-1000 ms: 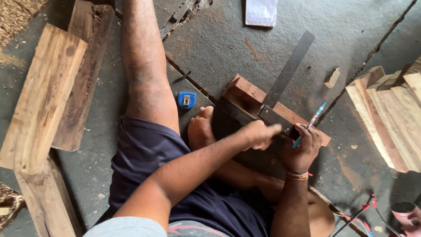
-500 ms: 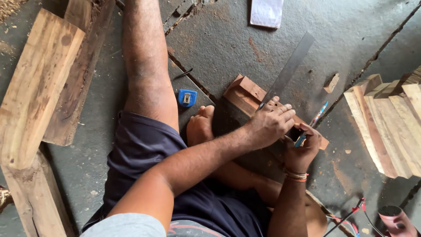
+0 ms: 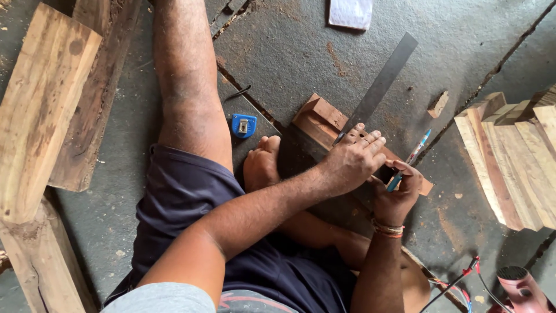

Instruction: The person is measuring and marking wood pieces using a ruler, square, and pen while sitting on the floor.

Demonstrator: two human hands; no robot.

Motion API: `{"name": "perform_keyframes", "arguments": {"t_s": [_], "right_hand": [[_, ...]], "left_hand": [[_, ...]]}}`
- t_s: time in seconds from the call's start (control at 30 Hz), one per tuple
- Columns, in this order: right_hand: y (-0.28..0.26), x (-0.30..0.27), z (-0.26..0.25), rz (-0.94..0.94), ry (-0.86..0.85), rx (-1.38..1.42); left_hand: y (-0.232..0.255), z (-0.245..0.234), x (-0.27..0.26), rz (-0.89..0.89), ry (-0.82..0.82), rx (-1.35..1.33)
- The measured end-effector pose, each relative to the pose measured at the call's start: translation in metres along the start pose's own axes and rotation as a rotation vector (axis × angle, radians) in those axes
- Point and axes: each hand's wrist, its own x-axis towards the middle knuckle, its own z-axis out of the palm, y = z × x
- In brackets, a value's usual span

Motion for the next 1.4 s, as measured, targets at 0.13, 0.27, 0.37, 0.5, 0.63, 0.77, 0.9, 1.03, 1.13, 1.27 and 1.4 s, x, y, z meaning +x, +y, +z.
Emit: {"name": "perform_keyframes", "arguments": {"t_s": [0.13, 0.27, 0.37, 0.5, 0.63, 0.77, 0.9, 1.03, 1.13, 1.27, 1.4], "right_hand": [[0.001, 0.000, 0.000, 0.021, 0.006, 0.038], [-0.003, 0.002, -0.001, -0.013, -0.002, -0.062], [-0.005, 0.003, 0.000, -0.007, -0.008, -0.071], [-0.005, 0.003, 0.000, 0.018, 0.000, -0.056], [-0.004, 0.001, 0.000, 0.029, 0.000, -0.074], [-0.003, 0.001, 0.000, 0.035, -0.011, -0.005], [-0.005, 0.002, 0.000, 0.049, -0.005, -0.012], [-0.006, 0.001, 0.001, 0.016, -0.002, -0.109], [-0.005, 0.001, 0.001, 0.003, 0.003, -0.140], [-0.001, 0.001, 0.001, 0.003, 0.005, -0.032], [-0.026, 0.013, -0.004, -0.001, -0.023, 0.008]], "left_hand": [[0.001, -0.007, 0.001, 0.004, -0.023, -0.022], [0.001, -0.009, 0.002, 0.017, -0.033, 0.007], [0.001, -0.010, 0.002, 0.020, -0.042, 0.012], [-0.002, 0.002, -0.002, 0.020, -0.014, 0.045], [-0.001, -0.006, 0.000, 0.016, -0.033, -0.035], [-0.003, -0.005, 0.000, 0.026, -0.050, -0.030], [-0.002, -0.008, 0.000, 0.019, -0.081, -0.046], [-0.002, -0.005, -0.001, 0.009, -0.069, -0.052], [-0.003, -0.006, 0.000, 0.022, -0.086, -0.057], [-0.003, -0.007, 0.001, 0.024, -0.102, -0.037], [-0.003, -0.009, 0.002, 0.018, -0.085, -0.073]]}}
